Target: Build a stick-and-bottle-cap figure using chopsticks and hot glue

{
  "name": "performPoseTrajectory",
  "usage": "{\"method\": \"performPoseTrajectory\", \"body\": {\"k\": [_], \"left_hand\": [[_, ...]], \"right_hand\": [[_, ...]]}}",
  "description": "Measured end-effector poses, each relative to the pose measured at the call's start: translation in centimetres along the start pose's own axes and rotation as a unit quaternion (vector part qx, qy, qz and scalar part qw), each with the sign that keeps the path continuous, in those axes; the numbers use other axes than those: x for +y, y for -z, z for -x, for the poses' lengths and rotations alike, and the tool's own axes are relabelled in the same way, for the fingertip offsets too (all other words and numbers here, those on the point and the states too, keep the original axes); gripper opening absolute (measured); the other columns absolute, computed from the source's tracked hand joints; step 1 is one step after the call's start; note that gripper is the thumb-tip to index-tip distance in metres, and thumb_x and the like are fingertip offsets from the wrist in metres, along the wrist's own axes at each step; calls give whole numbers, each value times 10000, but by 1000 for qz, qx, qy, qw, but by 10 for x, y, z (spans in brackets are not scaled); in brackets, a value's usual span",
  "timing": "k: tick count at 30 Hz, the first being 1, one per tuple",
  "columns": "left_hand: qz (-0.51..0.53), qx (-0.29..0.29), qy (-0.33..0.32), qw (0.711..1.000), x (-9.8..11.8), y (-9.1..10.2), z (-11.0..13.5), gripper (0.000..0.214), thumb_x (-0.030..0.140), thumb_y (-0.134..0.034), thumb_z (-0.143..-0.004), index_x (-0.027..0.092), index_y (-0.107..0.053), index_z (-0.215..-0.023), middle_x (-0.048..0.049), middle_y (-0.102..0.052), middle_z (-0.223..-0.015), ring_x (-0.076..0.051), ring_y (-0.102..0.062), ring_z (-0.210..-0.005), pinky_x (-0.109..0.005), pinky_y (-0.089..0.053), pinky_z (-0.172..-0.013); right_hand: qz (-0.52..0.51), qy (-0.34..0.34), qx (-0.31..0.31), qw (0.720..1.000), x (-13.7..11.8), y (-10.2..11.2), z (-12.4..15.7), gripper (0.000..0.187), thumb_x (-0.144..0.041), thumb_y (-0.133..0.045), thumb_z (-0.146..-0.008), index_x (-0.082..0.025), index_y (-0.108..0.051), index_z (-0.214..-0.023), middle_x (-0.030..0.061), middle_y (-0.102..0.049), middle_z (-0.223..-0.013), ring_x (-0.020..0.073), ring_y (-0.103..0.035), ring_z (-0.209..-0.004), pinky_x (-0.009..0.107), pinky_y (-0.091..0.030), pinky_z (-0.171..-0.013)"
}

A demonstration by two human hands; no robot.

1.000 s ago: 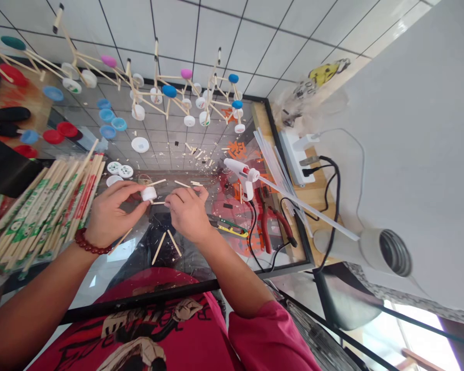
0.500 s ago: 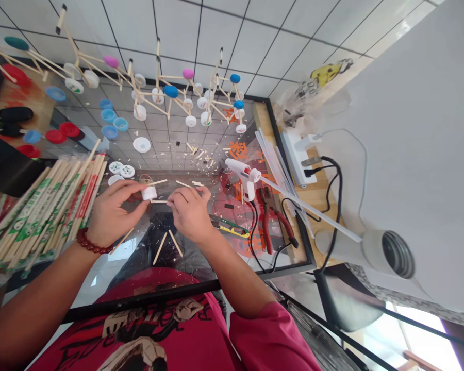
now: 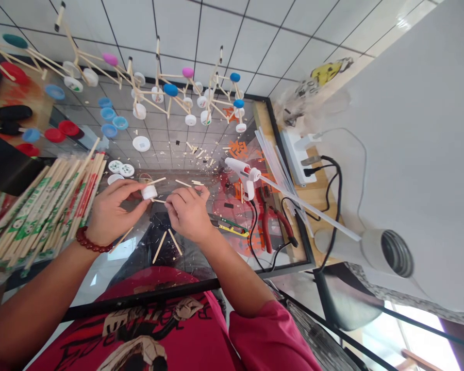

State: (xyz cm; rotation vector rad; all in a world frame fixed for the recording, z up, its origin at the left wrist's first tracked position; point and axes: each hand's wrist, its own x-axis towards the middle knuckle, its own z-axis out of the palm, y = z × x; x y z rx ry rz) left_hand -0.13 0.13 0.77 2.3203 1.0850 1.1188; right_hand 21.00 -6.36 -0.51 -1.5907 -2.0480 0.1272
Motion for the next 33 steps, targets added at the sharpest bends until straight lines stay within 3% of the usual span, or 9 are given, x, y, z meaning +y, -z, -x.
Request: {"method": "performPoseTrajectory", "body": {"k": [22, 33], "left_hand": [[10, -17, 10, 1000, 1, 1, -1, 177, 209, -679, -956, 217, -770, -1108, -47, -791, -1088, -170, -748, -815, -314, -634, -811], [-8, -23, -4, 1000, 1, 1, 0, 194, 185, -670, -957, 222, -781, -1112, -53, -789, -1087, -199, -776, -951, -316, -637, -876]], "right_hand": [[-14, -5, 0, 1000, 4, -3, 1, 157, -182, -580, -1046, -249, -701, -972, -10, -796, -1006, 207, -702, -1005, 433, -294, -1029], [5, -6, -17, 1000, 4, -3, 0, 170, -196, -591, -1062, -257, -726, -979, 1, -785, -1013, 210, -686, -1002, 427, -283, -1038]]}}
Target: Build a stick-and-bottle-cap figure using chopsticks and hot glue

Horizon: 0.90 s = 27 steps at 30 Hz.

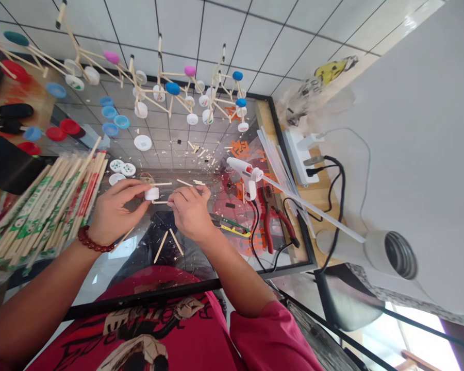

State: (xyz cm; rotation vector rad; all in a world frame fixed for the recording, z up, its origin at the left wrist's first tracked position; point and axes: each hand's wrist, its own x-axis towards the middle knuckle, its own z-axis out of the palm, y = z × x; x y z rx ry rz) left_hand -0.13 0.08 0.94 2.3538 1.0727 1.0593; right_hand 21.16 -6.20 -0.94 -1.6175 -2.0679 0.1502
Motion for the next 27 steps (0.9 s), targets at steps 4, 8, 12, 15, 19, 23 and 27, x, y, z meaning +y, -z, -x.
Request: {"method": "performPoseTrajectory", "body": {"k": [4, 8, 12, 15, 19, 23, 27], "left_hand": [[-2, -8, 10, 1000, 0, 0, 1, 205, 197, -655, -961, 229, -787, -1115, -57, -790, -1105, -211, -775, -982, -333, -635, -910], [-1, -14, 24, 1000, 0, -1, 1, 201, 214, -650, -960, 234, -787, -1105, -57, -789, -1102, -209, -775, -960, -334, -636, -889], [3, -17, 39, 999, 0, -1, 1, 193, 239, -654, -955, 242, -783, -1099, -57, -795, -1096, -213, -771, -931, -349, -639, -874], [1, -18, 43, 999, 0, -1, 1, 190, 253, -649, -960, 240, -781, -1097, -59, -797, -1094, -209, -767, -908, -355, -640, -876], [-3, -17, 40, 999, 1, -1, 1, 192, 253, -653, -961, 237, -785, -1099, -66, -797, -1100, -221, -774, -940, -361, -643, -901], [-3, -15, 34, 999, 0, -1, 1, 200, 245, -651, -964, 229, -785, -1111, -71, -792, -1110, -222, -777, -956, -353, -641, -903], [0, -14, 30, 999, 0, -1, 1, 197, 242, -651, -963, 233, -780, -1112, -63, -789, -1092, -209, -769, -917, -340, -636, -863]], "right_hand": [[1, -2, 0, 1000, -1, 0, 0, 164, -201, -607, -1062, -253, -735, -973, 0, -781, -1011, 206, -681, -994, 423, -271, -1041], [6, -8, 1, 1000, -1, -1, -1, 146, -202, -631, -1055, -252, -742, -974, -1, -791, -1016, 203, -686, -1004, 420, -261, -1047], [15, -7, -1, 1000, -1, -1, -1, 144, -201, -638, -1052, -257, -750, -981, 4, -795, -1035, 214, -695, -1020, 433, -265, -1055], [26, -8, -3, 1000, -1, -1, 0, 138, -226, -643, -1052, -265, -763, -995, 12, -801, -1057, 219, -691, -1008, 438, -269, -1049], [21, -9, 4, 1000, -1, -2, 1, 103, -269, -672, -1039, -261, -774, -1045, 41, -807, -1092, 231, -685, -1008, 446, -263, -1059], [20, 5, 10, 1000, 0, -3, 2, 123, -256, -659, -1046, -268, -779, -1024, 26, -800, -1068, 216, -681, -996, 445, -256, -1055], [22, 19, 23, 999, 0, -4, 2, 162, -208, -645, -1048, -269, -779, -981, 4, -789, -1025, 195, -676, -967, 441, -256, -1049]]}}
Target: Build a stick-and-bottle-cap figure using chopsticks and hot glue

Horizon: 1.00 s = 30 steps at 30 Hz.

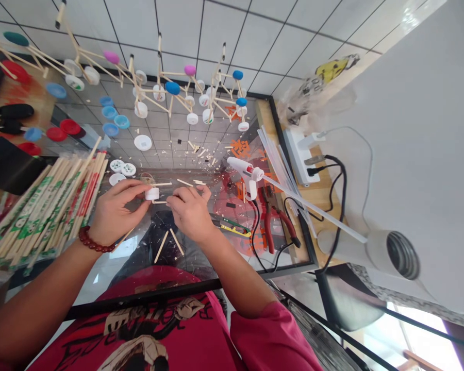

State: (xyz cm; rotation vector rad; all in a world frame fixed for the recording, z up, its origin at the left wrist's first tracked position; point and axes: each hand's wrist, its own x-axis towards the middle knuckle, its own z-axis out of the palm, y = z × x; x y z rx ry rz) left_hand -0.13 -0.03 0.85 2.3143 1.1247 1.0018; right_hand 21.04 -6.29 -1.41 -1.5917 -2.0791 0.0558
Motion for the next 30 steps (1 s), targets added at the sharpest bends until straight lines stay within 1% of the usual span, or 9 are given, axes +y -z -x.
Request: {"method": "performPoseTrajectory", "body": {"k": [4, 8, 13, 19, 24, 30], "left_hand": [[-3, -6, 12, 1000, 0, 0, 0, 192, 258, -654, -963, 249, -779, -1109, -57, -793, -1087, -211, -765, -902, -356, -640, -870], [0, -1, 8, 1000, 1, 0, 0, 196, 262, -649, -965, 251, -785, -1106, -56, -792, -1084, -215, -768, -933, -351, -640, -887], [-4, -10, 10, 1000, 1, 1, -1, 204, 249, -650, -959, 241, -791, -1105, -63, -800, -1095, -221, -773, -959, -356, -640, -905], [-5, -1, -6, 1000, 0, 0, 0, 197, 235, -656, -959, 248, -785, -1108, -65, -798, -1095, -225, -781, -974, -364, -650, -900], [-7, -4, -1, 1000, 0, 0, 0, 196, 241, -664, -952, 260, -785, -1104, -64, -800, -1102, -236, -778, -992, -384, -652, -924], [-6, -1, -4, 1000, 0, 0, -1, 182, 254, -658, -960, 259, -780, -1094, -60, -797, -1091, -223, -773, -963, -373, -647, -904]], "right_hand": [[13, -5, -9, 1000, 0, -1, 0, 189, -194, -636, -1037, -292, -784, -969, 0, -791, -1027, 203, -674, -967, 449, -265, -1048], [8, -3, -1, 1000, 0, -1, 0, 176, -205, -640, -1037, -279, -783, -965, 6, -792, -1017, 200, -678, -961, 446, -266, -1054], [11, -6, -9, 1000, 0, -1, 0, 171, -216, -635, -1047, -279, -780, -980, 12, -790, -1028, 206, -677, -964, 450, -276, -1053], [5, -4, -9, 1000, 0, -1, 0, 191, -192, -632, -1047, -281, -778, -964, 4, -789, -1025, 205, -675, -968, 453, -264, -1066], [14, -7, -26, 1000, 0, 0, 0, 163, -203, -648, -1036, -285, -782, -991, 15, -786, -1047, 213, -668, -983, 450, -262, -1063], [25, 1, -17, 1000, -1, -1, -1, 149, -231, -654, -1028, -278, -791, -995, 24, -770, -1036, 221, -673, -974, 450, -255, -1063]]}}
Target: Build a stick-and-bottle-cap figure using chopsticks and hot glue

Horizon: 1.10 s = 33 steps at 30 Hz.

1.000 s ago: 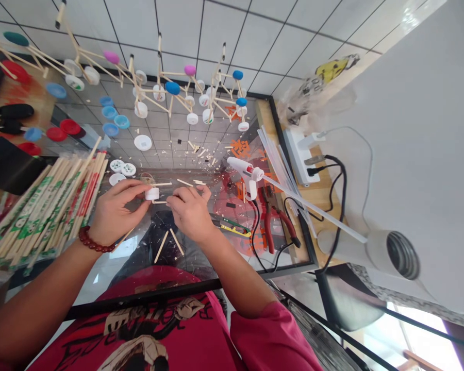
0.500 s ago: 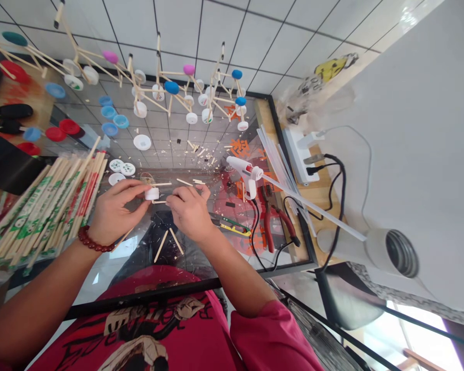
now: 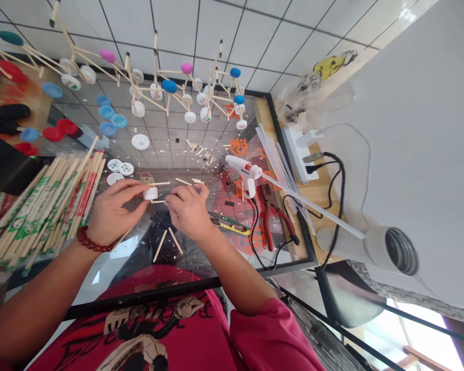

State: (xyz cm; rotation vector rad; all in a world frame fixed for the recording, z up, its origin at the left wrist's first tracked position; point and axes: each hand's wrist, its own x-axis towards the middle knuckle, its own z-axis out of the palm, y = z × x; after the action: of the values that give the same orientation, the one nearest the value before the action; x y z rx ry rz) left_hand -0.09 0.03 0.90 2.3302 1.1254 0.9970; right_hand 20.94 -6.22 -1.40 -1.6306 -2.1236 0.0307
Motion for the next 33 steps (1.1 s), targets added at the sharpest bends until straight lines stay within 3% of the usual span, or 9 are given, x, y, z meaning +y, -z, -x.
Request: {"method": "performPoseTrajectory", "body": {"k": [23, 28, 33], "left_hand": [[-13, 3, -6, 1000, -1, -1, 1, 192, 257, -652, -963, 226, -787, -1097, -59, -791, -1089, -195, -751, -887, -331, -620, -888], [-15, 14, -23, 1000, -2, -2, 2, 199, 218, -658, -960, 207, -784, -1114, -64, -786, -1091, -190, -763, -909, -312, -625, -886], [-17, 18, -39, 999, -1, -1, 1, 204, 180, -670, -949, 207, -782, -1117, -60, -789, -1082, -191, -774, -905, -312, -636, -868]], "right_hand": [[-21, -14, -21, 999, -1, 1, -1, 184, -276, -599, -1083, -274, -781, -1052, 31, -789, -1076, 217, -683, -1023, 454, -235, -1094], [-14, -15, -46, 999, -1, 3, -1, 206, -267, -571, -1103, -279, -774, -1073, 36, -796, -1108, 224, -680, -1052, 452, -235, -1095], [-32, -20, -31, 999, -1, 3, -1, 218, -263, -566, -1113, -271, -771, -1043, 21, -803, -1091, 205, -683, -1041, 442, -217, -1097]]}}
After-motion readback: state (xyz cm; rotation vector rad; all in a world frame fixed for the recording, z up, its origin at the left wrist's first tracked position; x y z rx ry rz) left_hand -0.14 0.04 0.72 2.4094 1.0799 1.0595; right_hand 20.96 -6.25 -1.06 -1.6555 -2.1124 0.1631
